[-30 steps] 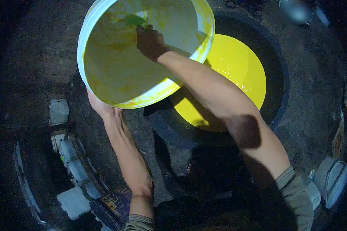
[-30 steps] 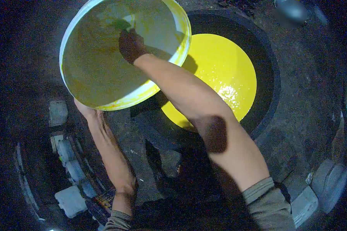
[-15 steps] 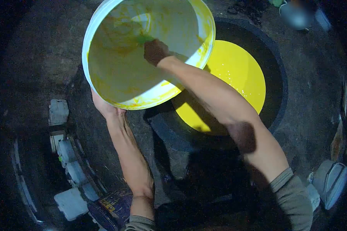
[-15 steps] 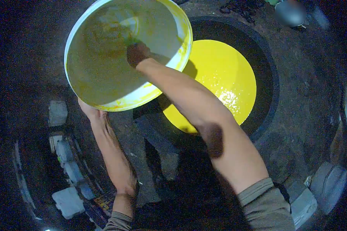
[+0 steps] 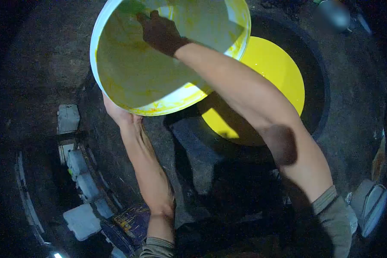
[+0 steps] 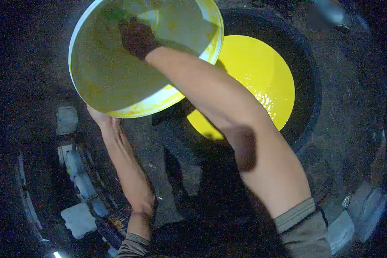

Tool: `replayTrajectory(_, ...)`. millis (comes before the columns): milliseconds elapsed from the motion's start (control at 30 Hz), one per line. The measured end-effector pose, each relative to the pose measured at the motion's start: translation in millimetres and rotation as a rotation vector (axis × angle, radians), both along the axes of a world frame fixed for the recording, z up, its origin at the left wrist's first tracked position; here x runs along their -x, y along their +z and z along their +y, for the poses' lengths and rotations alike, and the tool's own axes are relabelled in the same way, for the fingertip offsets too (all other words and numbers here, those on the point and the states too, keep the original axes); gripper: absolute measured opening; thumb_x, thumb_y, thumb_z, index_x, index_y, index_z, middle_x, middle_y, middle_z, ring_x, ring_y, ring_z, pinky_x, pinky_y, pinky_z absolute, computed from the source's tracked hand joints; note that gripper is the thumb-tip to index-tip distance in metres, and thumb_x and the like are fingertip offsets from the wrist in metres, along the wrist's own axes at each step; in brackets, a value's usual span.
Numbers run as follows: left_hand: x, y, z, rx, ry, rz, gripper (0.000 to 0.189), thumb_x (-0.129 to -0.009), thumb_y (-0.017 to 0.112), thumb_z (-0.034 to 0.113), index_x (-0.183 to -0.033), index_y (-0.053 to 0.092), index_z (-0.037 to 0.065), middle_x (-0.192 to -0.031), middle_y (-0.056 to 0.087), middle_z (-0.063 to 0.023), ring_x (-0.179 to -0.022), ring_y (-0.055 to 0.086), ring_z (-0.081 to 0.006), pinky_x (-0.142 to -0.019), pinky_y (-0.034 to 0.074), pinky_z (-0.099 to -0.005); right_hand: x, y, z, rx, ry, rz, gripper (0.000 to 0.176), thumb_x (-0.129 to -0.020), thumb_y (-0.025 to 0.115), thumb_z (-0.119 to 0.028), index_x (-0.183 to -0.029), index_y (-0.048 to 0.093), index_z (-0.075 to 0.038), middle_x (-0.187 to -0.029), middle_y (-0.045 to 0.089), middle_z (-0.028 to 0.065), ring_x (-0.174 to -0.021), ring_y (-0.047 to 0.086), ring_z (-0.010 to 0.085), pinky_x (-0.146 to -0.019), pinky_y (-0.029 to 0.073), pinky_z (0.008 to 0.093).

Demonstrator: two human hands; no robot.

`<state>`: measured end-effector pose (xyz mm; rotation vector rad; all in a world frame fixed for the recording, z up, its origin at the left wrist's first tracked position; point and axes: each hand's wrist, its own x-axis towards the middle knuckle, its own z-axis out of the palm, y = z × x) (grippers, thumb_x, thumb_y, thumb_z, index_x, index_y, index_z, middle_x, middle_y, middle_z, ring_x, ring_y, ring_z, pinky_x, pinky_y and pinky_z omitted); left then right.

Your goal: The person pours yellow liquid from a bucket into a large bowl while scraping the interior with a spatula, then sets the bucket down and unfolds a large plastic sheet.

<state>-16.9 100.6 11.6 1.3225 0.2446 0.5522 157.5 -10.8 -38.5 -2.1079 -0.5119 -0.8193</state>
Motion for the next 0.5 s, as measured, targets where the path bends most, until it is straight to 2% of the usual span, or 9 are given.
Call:
replayTrajectory(67,-1.1,4.1,-0.3,-0.029,0.004,0.005,0.036,-0.102,0.040,0.026,-0.125,0.054,0.001,-0.116,0.062,-0.0136,-0.099,0.064,-0.0272,-0.084,0.055,-0.0400,-11.9,7.8,-3.7,-0.003,0.004,-0.107,0.046,-0.085,0.053,-0.012,-0.130,0.050,-0.004,-0.102,0.061,0.0288,-0.084,0.066,0.0407,-0.069,0.056,0.0504)
replayTrajectory(167,-4.8,-1.2,4.4,-0.039,-0.017,-0.031,0.037,-0.101,0.041,0.026,-0.124,0.053,0.000,-0.115,0.062,-0.0139,-0.098,0.064,-0.0268,-0.082,0.056,-0.0396,11.0,-23.5,-7.9,0.397,-0.071,0.146,0.045,-0.084,0.054,-0.012,-0.129,0.050,-0.005,-0.102,0.061,0.0289,-0.088,0.066,0.0395,-0.069,0.056,0.0493)
replayTrajectory(233,-5.1,-3.7,5.1,-0.013,-0.010,-0.054,0.037,-0.101,0.042,0.027,-0.124,0.053,0.000,-0.115,0.062,-0.0139,-0.097,0.065,-0.0264,-0.080,0.056,-0.0391,-7.0,-94.4,6.6,0.410,-0.023,-0.064,0.046,-0.084,0.054,-0.012,-0.130,0.050,-0.004,-0.100,0.061,0.0274,-0.089,0.066,0.0390,-0.068,0.056,0.0490)
replayTrajectory(300,-3.2,-6.0,4.2,0.049,-0.052,-0.069,0.037,-0.101,0.042,0.027,-0.124,0.053,0.001,-0.115,0.062,-0.0138,-0.097,0.065,-0.0263,-0.079,0.056,-0.0387,-2.8,-103.7,5.0,0.347,0.014,-0.017,0.046,-0.084,0.054,-0.012,-0.129,0.051,-0.004,-0.100,0.062,0.0262,-0.090,0.066,0.0389,-0.068,0.056,0.0490)
replayTrajectory(367,-4.1,-11.0,7.7,0.067,-0.039,-0.039,0.037,-0.102,0.042,0.028,-0.125,0.054,0.001,-0.116,0.062,-0.0138,-0.097,0.065,-0.0264,-0.079,0.056,-0.0388,21.2,-42.7,-9.1,0.203,0.038,0.274,0.044,-0.085,0.054,-0.013,-0.128,0.053,-0.003,-0.101,0.064,0.0253,-0.091,0.066,0.0392,-0.071,0.056,0.0494)
replayTrajectory(433,-5.4,-14.0,16.8,0.034,0.038,0.019,0.037,-0.102,0.041,0.029,-0.125,0.054,0.002,-0.116,0.062,-0.0136,-0.098,0.065,-0.0268,-0.080,0.056,-0.0396,19.4,-30.6,-9.7,0.161,0.044,0.277,0.042,-0.086,0.053,-0.014,-0.126,0.054,-0.002,-0.102,0.064,0.0245,-0.090,0.066,0.0402,-0.073,0.056,0.0493)
replayTrajectory(500,-5.5,-11.8,15.7,0.051,-0.003,0.003,0.037,-0.102,0.041,0.029,-0.124,0.054,0.003,-0.116,0.062,-0.0131,-0.098,0.065,-0.0264,-0.081,0.056,-0.0401,16.5,-31.0,-13.1,0.147,0.067,0.294,0.039,-0.087,0.052,-0.014,-0.124,0.055,-0.001,-0.101,0.065,0.0247,-0.088,0.066,0.0410,-0.074,0.056,0.0496)
